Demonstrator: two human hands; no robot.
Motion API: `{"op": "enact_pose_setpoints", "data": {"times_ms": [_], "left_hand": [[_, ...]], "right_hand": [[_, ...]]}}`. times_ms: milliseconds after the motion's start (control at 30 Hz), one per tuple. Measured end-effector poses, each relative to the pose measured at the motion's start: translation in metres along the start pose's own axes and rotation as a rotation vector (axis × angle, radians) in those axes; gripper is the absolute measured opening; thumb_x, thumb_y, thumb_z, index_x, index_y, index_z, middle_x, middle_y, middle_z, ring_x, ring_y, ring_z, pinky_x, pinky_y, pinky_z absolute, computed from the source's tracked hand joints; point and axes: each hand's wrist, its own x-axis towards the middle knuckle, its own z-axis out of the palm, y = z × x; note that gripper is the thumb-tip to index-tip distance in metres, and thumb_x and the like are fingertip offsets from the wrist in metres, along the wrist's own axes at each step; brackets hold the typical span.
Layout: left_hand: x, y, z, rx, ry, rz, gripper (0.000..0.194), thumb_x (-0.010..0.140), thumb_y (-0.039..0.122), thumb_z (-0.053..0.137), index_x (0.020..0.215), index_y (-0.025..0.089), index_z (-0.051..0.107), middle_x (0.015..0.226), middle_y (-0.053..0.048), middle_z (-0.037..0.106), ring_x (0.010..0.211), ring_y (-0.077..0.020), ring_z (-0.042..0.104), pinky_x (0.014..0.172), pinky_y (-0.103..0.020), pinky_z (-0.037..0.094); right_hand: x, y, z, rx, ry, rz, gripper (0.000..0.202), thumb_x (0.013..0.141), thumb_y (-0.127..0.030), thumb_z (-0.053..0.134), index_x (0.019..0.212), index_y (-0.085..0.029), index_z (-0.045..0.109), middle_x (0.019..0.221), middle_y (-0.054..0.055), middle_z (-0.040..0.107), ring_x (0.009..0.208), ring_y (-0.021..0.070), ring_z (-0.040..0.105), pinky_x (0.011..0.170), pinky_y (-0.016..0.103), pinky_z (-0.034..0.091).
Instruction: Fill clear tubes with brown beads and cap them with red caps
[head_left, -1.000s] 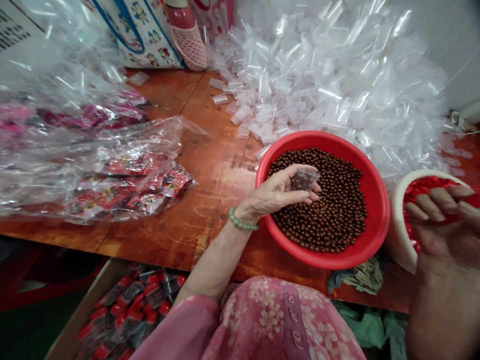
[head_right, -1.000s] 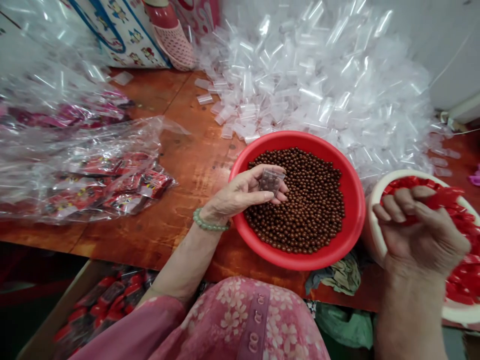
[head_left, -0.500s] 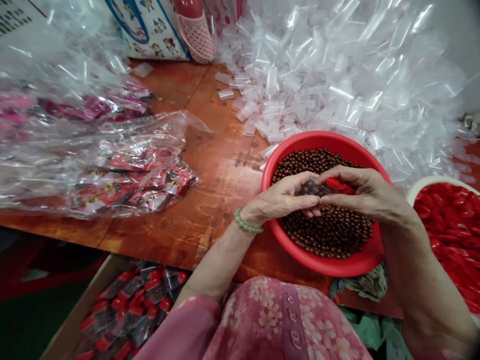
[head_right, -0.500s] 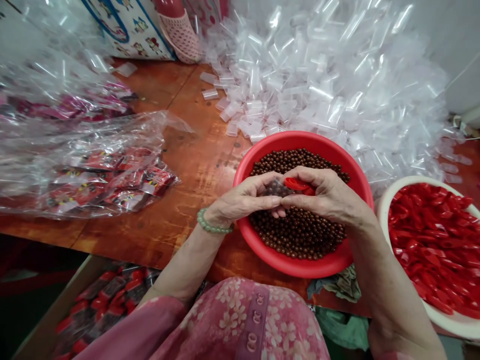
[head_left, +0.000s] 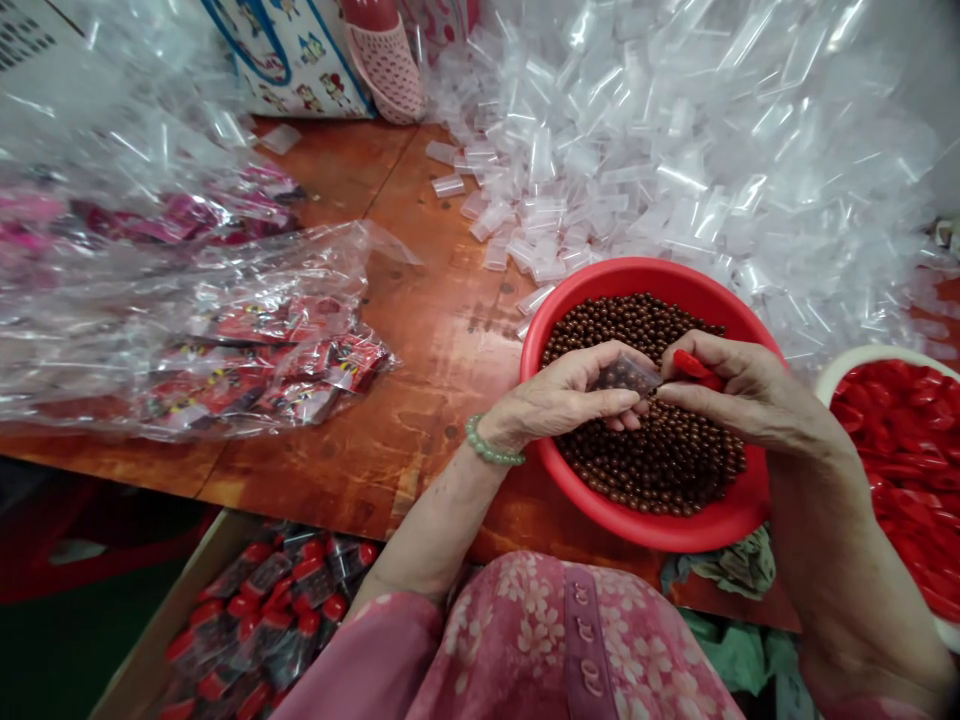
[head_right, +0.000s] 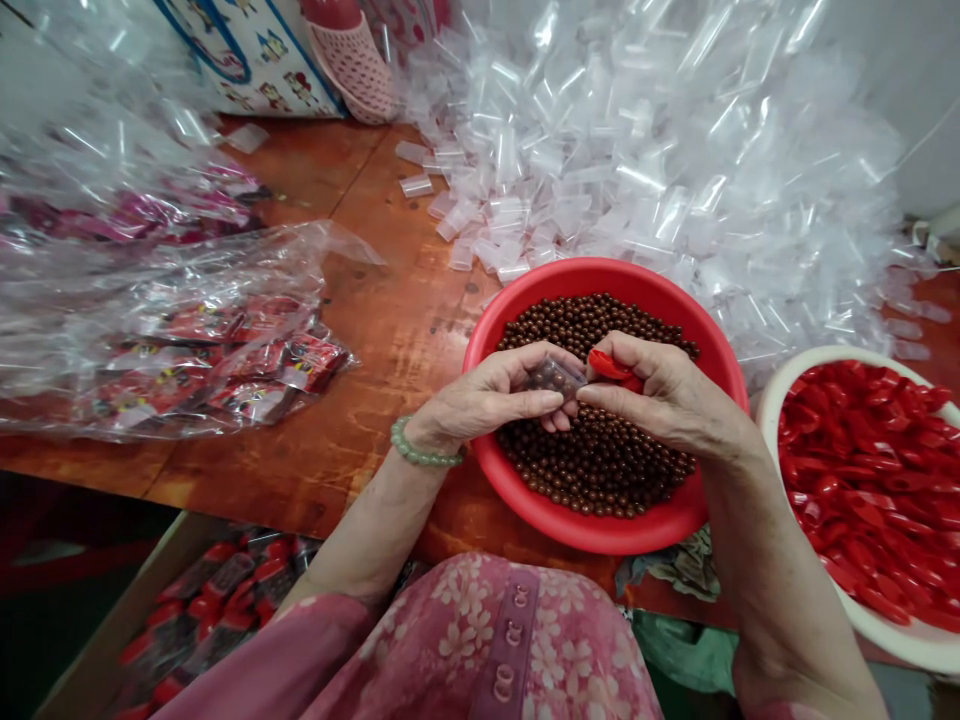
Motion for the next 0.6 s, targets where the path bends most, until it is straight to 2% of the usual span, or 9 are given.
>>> {"op": "enact_pose_setpoints", "data": {"times_ms": [100,200,300,400,500,600], "left_hand": [[-0.001,0.001,0.001,0.018,0.039,0.018,0.043,0.086,0.044,0.080,0.116,0.018,0.062,0.091,-0.003,0.070,0.080,-0.0122,0.070,0.075,-0.025,0.056],[-0.001,0.003,0.004,0.031,0.104,0.035,0.040,0.085,0.042,0.081,0.112,0.018,0.064,0.093,-0.003,0.070,0.080,-0.0118,0.069,0.074,-0.024,0.055],[0.001,0.004,0.006,0.057,0.174,0.036,0.037,0.083,0.041,0.082,0.105,0.018,0.064,0.091,-0.002,0.069,0.076,-0.0109,0.068,0.072,-0.024,0.055],[0.004,0.004,0.008,0.107,0.269,0.049,0.037,0.078,0.040,0.086,0.097,0.017,0.064,0.083,0.000,0.068,0.073,-0.0105,0.067,0.072,-0.023,0.054],[0.006,0.002,0.010,0.149,0.354,0.062,0.040,0.070,0.039,0.091,0.087,0.016,0.062,0.083,-0.001,0.071,0.072,-0.0098,0.065,0.072,-0.024,0.052],[0.009,0.000,0.013,0.160,0.454,0.100,0.042,0.065,0.038,0.094,0.081,0.016,0.061,0.087,-0.002,0.074,0.075,-0.0098,0.063,0.075,-0.025,0.050]], "right_hand": [[-0.004,0.009,-0.004,0.018,-0.027,0.043,0.038,0.083,-0.057,0.079,0.085,-0.022,0.064,0.076,-0.001,0.055,0.069,0.0132,0.048,0.062,0.027,0.041],[-0.008,0.019,-0.008,0.021,0.051,0.056,0.041,0.076,-0.058,0.085,0.090,-0.023,0.066,0.082,-0.001,0.059,0.074,0.0141,0.051,0.066,0.027,0.044],[-0.011,0.024,-0.008,0.018,0.073,0.053,0.036,0.086,-0.058,0.076,0.090,-0.023,0.068,0.081,-0.001,0.059,0.072,0.0136,0.051,0.065,0.026,0.043],[-0.008,0.025,-0.001,0.128,0.119,0.040,0.036,0.093,-0.058,0.067,0.099,-0.023,0.068,0.080,-0.001,0.062,0.072,0.0140,0.055,0.068,0.027,0.047],[0.002,0.023,0.012,0.287,0.204,0.031,0.042,0.091,-0.063,0.069,0.109,-0.026,0.063,0.090,0.001,0.073,0.091,0.0185,0.069,0.086,0.031,0.053],[0.016,0.019,0.027,0.451,0.222,0.037,0.045,0.088,-0.066,0.070,0.113,-0.031,0.057,0.109,0.002,0.077,0.110,0.0217,0.071,0.097,0.037,0.055]]}}
